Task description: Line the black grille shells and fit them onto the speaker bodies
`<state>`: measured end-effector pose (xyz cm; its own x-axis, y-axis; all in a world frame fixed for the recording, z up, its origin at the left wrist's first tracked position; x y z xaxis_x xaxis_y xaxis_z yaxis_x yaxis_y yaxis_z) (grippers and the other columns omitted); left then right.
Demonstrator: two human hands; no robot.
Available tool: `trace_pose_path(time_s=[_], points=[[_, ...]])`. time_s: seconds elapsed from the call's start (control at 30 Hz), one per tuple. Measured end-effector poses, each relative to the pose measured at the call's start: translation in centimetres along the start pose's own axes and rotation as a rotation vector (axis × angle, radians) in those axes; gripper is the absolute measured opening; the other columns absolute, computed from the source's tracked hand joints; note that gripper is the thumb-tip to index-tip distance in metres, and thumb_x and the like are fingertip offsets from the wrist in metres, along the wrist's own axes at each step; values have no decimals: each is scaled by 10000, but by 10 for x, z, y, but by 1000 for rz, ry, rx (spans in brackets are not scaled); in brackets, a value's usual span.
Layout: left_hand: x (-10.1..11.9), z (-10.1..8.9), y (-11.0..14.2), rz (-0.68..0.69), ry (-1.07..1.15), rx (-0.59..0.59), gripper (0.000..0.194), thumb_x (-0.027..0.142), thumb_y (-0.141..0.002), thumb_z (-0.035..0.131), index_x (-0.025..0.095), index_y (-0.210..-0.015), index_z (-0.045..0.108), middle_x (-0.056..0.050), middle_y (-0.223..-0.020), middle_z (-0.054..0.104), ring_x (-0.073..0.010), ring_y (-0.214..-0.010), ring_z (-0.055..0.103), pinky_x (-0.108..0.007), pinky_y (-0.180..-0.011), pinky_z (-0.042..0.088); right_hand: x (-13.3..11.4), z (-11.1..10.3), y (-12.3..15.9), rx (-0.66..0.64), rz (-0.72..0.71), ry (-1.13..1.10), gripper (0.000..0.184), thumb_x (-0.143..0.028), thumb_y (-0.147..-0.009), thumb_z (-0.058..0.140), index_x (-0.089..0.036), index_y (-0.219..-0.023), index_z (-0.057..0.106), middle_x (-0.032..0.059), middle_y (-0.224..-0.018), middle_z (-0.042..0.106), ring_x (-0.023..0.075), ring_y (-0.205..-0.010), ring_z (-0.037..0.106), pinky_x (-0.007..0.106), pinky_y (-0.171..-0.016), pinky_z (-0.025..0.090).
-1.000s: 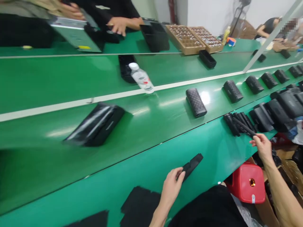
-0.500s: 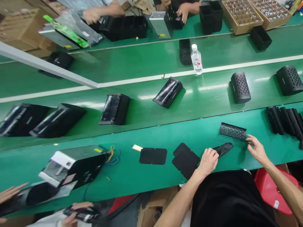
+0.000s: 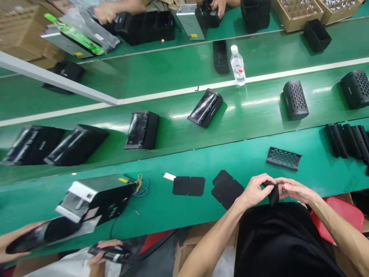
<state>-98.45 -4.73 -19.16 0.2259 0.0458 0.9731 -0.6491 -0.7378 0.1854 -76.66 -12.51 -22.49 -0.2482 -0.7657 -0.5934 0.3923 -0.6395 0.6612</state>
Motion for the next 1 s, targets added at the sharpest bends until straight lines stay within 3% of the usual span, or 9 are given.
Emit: trace_pose_path(time_s=[0.1, 0.2, 0.27, 0.37, 0.43, 0.63, 0.8, 0.87, 1.0], points=[[6, -8, -27, -66, 59, -20, 168, 230, -864, 654, 191, -948, 794, -57, -972, 818, -201, -898, 730, -325, -898, 567, -13, -10, 2, -13, -51, 51, 491, -626, -697, 931, -203, -903, 790, 38, -810, 714, 230, -805, 699, 436, -907, 573], [13, -14, -57, -63, 89, -58, 200, 258, -870, 666, 177, -989, 806, -60, -1013, 824, -205, -926, 725, -323, -909, 554, -29, -30, 2, 86, -138, 85, 352, -509, -749, 923, -211, -749, 736, 66, -984, 750, 247, -972, 699, 428, -1009, 537], [20, -16, -77, -53, 99, -123, 222, 282, -885, 668, 168, -1011, 811, -59, -994, 819, -194, -887, 710, -303, -858, 543, -40, -43, 0, 182, -235, 91, 309, -455, -734, 928, -243, -864, 745, 74, -1248, 739, 288, -1213, 660, 454, -1107, 490], [33, -17, -105, -40, 89, -314, 258, 294, -918, 645, 158, -1055, 814, -43, -917, 798, -157, -759, 659, -261, -728, 503, -58, -52, -5, 230, -347, 167, 641, -415, -709, 911, -337, -1307, 694, 73, -1548, 599, 320, -1440, 541, 501, -1148, 472], [41, -17, -123, -13, 48, -443, 266, 283, -928, 633, 159, -1075, 815, -31, -910, 789, -143, -728, 636, -247, -695, 479, -70, -53, -11, 191, -365, 301, 732, -399, -723, 875, -327, -1418, 658, 84, -1650, 490, 338, -1479, 507, 501, -1135, 488], [53, -26, -166, 190, -281, -535, 285, 270, -988, 563, 212, -1117, 810, -27, -998, 792, -169, -843, 661, -274, -792, 477, -97, -77, -17, 314, -417, 739, 241, -440, -817, 778, -222, -918, 770, 114, -1465, 632, 355, -1370, 576, 500, -1140, 462], [29, -25, -166, 493, -653, -428, 294, 270, -1050, 508, 259, -1139, 787, -89, -1039, 758, -252, -1023, 597, -398, -960, 445, -74, -95, -8, 687, -590, 1063, 97, -333, -869, 721, -257, -831, 675, 101, -1132, 737, 322, -1127, 637, 509, -1041, 485], [8, -20, -154, 518, -737, -452, 291, 230, -1033, 515, 264, -1130, 788, -103, -1048, 751, -272, -1063, 574, -438, -985, 435, -51, -89, -8, 749, -569, 1179, 17, -270, -881, 688, -257, -874, 697, 106, -1100, 736, 332, -1113, 617, 513, -988, 487], [-37, -9, -122, 440, -755, -482, 354, 108, -868, 594, 244, -1129, 791, -129, -1161, 746, -314, -1174, 557, -516, -1073, 420, -8, -72, -9, 788, -445, 1263, 246, -318, -868, 701, -263, -1103, 746, 145, -1289, 691, 398, -1248, 540, 540, -925, 492]])
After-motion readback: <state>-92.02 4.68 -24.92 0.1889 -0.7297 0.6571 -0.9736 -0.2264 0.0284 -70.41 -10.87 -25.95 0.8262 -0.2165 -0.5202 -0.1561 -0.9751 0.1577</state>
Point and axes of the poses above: each hand's wrist, its own y-axis away from the middle knuckle, its own z-axis out of the palm, x = y × z, the point moved 1 cm from there along -y, towards the middle knuckle
